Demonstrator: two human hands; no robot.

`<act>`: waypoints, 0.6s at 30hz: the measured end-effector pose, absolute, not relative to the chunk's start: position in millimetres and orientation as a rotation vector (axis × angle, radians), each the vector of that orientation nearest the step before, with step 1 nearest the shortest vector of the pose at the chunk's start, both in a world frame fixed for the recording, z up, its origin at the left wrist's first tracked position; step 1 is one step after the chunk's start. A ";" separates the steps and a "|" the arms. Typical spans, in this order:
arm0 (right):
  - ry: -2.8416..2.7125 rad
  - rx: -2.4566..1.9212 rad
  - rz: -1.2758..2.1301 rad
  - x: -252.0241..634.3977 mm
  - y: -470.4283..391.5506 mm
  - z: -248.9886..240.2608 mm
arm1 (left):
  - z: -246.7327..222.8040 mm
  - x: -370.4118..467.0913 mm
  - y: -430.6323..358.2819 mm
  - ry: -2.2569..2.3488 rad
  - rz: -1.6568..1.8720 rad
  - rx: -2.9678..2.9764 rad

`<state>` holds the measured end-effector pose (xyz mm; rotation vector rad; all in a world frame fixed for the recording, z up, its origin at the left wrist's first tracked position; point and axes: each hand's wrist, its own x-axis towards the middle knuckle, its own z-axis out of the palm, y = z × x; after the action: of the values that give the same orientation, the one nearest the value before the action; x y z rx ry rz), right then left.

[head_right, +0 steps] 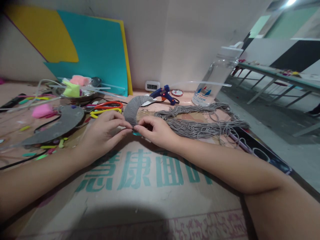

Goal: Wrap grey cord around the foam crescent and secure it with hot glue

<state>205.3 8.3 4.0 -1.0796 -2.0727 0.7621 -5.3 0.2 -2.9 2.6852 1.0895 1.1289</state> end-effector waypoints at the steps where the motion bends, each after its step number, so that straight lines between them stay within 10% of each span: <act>1: -2.078 -1.081 0.754 205.2 8.3 4.0 | -2.4 -5.3 -0.2 1.095 1.125 2.666; 18: -1.852 -1.157 0.954 206.2 11.4 3.8 | 3.0 -5.1 0.4 1.261 1.130 2.287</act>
<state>206.2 11.4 3.8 -1.1569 -1.8519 0.9538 -5.1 0.4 3.0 2.2869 1.2611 1.1297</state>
